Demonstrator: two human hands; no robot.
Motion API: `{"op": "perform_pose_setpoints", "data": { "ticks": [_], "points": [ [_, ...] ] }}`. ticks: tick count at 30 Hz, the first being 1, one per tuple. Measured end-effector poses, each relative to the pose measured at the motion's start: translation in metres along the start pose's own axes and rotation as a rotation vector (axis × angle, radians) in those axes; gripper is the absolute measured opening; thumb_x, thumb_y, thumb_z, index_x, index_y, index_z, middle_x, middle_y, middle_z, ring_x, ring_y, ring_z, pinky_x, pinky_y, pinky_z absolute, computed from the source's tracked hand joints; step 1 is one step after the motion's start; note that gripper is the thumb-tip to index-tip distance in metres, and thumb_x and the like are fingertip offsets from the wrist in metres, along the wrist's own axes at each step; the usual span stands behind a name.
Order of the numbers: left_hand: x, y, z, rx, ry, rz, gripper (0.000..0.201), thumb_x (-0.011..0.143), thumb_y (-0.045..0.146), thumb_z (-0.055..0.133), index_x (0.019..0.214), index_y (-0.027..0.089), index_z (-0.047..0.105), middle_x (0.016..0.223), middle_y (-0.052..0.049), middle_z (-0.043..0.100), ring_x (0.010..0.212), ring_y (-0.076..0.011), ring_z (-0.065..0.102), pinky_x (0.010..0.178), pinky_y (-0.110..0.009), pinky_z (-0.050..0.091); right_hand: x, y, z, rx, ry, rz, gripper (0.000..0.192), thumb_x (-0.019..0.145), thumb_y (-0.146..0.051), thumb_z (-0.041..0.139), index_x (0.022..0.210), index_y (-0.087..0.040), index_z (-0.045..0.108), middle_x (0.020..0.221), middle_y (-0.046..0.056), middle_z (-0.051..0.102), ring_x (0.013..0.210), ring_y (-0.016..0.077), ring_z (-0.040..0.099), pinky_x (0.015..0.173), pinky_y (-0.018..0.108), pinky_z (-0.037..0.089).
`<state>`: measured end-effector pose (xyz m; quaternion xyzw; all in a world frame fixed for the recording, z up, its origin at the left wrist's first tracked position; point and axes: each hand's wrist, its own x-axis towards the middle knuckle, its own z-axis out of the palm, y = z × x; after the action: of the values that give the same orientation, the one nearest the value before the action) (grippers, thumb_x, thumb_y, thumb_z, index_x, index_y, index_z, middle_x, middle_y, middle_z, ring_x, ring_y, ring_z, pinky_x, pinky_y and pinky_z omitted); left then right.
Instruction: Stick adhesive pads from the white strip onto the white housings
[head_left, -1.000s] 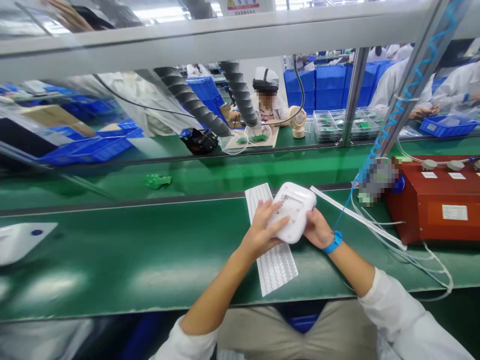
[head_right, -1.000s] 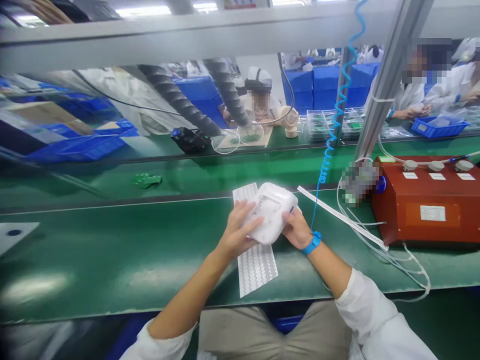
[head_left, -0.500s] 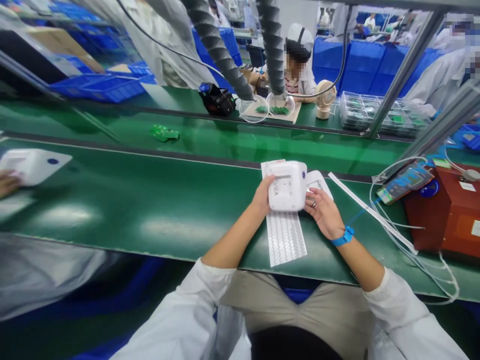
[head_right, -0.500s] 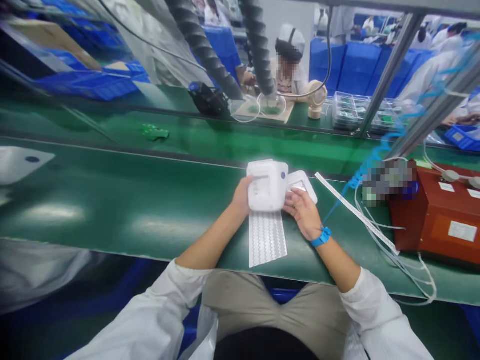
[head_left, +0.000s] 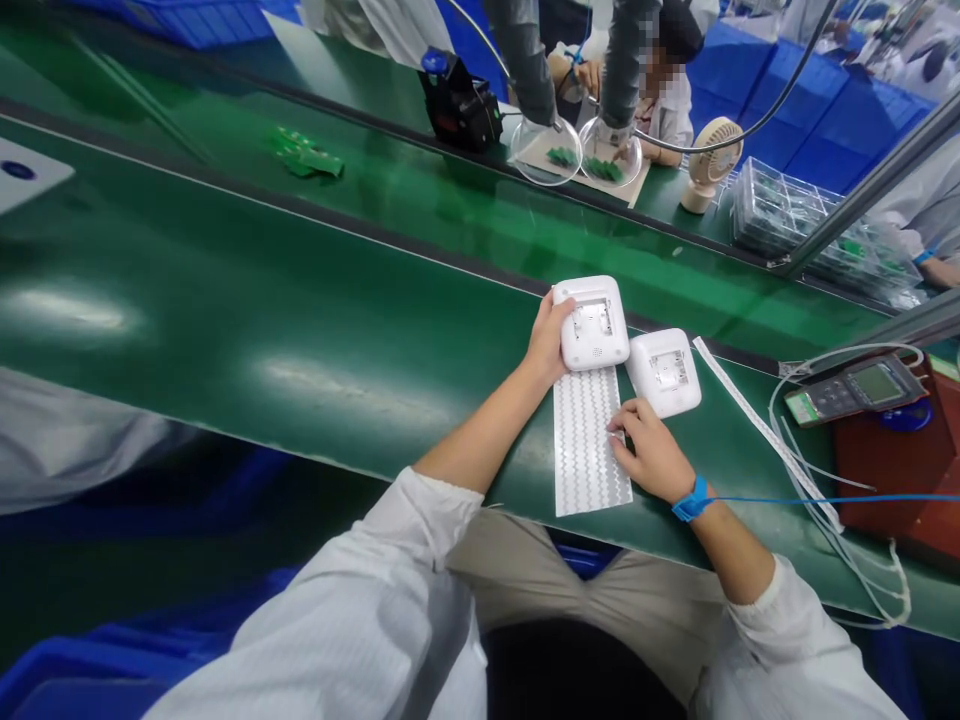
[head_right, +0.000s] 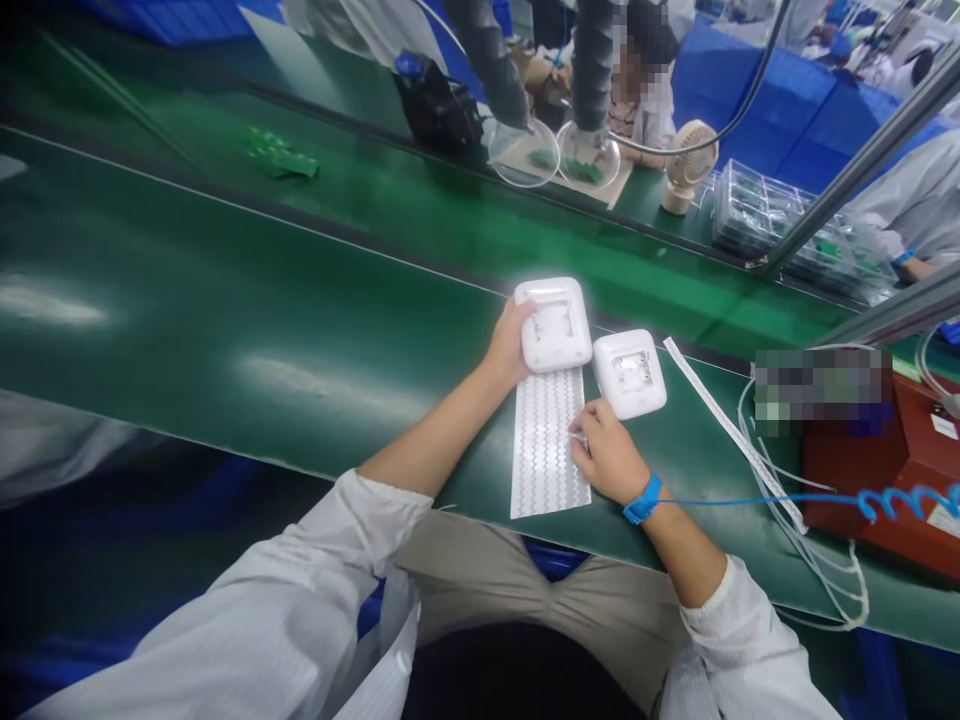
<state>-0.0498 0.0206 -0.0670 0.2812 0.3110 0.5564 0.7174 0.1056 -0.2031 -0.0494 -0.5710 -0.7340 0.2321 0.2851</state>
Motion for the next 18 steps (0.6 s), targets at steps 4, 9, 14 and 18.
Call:
{"op": "perform_pose_setpoints", "data": {
  "ticks": [4, 9, 14, 18],
  "points": [
    [-0.001, 0.001, 0.003, -0.010, 0.001, -0.014, 0.060, 0.082, 0.041, 0.092, 0.134, 0.027, 0.065, 0.118, -0.005, 0.085, 0.120, -0.0304, 0.083, 0.105, -0.044, 0.069, -0.001, -0.003, -0.004, -0.015, -0.013, -0.001, 0.011, 0.106, -0.017, 0.063, 0.114, -0.021, 0.071, 0.129, 0.013, 0.065, 0.102, 0.0250, 0.069, 0.098, 0.043, 0.064],
    [0.000, 0.000, 0.004, -0.018, -0.004, -0.014, 0.062, 0.082, 0.042, 0.094, 0.135, 0.027, 0.065, 0.119, -0.005, 0.085, 0.122, -0.0308, 0.083, 0.108, -0.045, 0.067, 0.000, -0.006, -0.004, -0.058, -0.017, -0.016, 0.014, 0.104, -0.013, 0.063, 0.111, -0.022, 0.072, 0.127, 0.014, 0.070, 0.116, 0.0294, 0.071, 0.108, 0.048, 0.064],
    [0.003, -0.001, 0.005, -0.043, -0.004, -0.026, 0.059, 0.085, 0.036, 0.091, 0.138, 0.027, 0.066, 0.119, -0.005, 0.085, 0.120, -0.0315, 0.083, 0.103, -0.044, 0.069, -0.003, -0.010, 0.000, -0.130, 0.024, 0.019, 0.012, 0.103, -0.014, 0.063, 0.109, -0.022, 0.071, 0.130, 0.016, 0.068, 0.116, 0.0306, 0.072, 0.106, 0.048, 0.065],
    [0.002, 0.000, 0.007, -0.065, -0.011, -0.006, 0.056, 0.085, 0.036, 0.093, 0.133, 0.026, 0.067, 0.115, -0.004, 0.084, 0.118, -0.0310, 0.083, 0.104, -0.044, 0.068, -0.002, -0.011, 0.001, -0.150, 0.018, 0.041, 0.011, 0.101, -0.014, 0.063, 0.108, -0.020, 0.069, 0.136, 0.018, 0.065, 0.118, 0.0316, 0.072, 0.109, 0.049, 0.064]
  ]
}}
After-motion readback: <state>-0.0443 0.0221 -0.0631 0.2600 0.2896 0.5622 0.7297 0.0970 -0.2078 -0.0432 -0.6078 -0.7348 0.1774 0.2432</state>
